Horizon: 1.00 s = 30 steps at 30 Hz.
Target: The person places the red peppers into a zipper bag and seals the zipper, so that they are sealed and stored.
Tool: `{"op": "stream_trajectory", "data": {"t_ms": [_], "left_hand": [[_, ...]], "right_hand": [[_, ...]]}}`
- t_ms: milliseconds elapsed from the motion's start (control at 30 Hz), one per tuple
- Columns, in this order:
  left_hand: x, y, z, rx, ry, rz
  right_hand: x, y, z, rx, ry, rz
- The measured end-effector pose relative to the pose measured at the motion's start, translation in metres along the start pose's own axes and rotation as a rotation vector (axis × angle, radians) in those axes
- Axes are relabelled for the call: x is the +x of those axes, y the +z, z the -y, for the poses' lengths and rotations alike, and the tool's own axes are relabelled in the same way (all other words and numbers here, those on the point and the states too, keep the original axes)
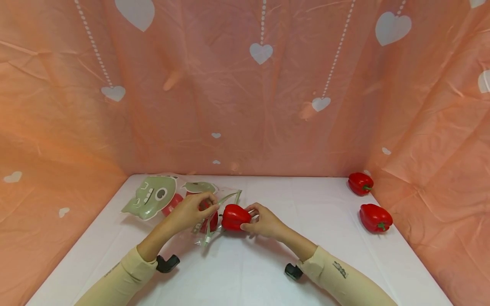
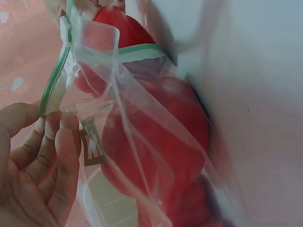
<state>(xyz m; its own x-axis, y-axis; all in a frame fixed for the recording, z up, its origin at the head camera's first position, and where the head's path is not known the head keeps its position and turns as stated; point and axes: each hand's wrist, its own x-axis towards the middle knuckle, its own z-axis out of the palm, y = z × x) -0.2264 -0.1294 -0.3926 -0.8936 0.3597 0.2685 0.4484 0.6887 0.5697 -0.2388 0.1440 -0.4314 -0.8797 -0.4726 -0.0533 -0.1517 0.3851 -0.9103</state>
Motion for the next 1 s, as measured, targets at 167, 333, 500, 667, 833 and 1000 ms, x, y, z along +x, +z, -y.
{"op": "stream_trajectory", "data": {"t_ms": [167,333,500,667,833,1000], "left_hand": [[0.0,0.0,-0.001,0.0,-0.002,-0.001],[0.0,0.001,-0.002,-0.01,0.0,-0.001],[0.001,0.001,-0.002,-0.015,0.0,-0.003],[0.002,0.0,-0.004,-0.017,-0.006,-0.001],[0.001,0.0,-0.005,-0.016,-0.007,-0.005],[0.0,0.0,-0.006,-0.013,-0.002,-0.011]], "right_hand": [[0.001,0.003,-0.001,-0.003,0.012,0.022],[0.003,0.008,0.0,0.042,0.008,0.012],[0.006,0.013,0.003,0.076,-0.002,0.014],[0.009,0.017,0.004,0.073,-0.021,0.01],[0.01,0.02,0.006,0.074,-0.036,0.018],[0.013,0.024,0.007,0.1,-0.034,0.024]]}}
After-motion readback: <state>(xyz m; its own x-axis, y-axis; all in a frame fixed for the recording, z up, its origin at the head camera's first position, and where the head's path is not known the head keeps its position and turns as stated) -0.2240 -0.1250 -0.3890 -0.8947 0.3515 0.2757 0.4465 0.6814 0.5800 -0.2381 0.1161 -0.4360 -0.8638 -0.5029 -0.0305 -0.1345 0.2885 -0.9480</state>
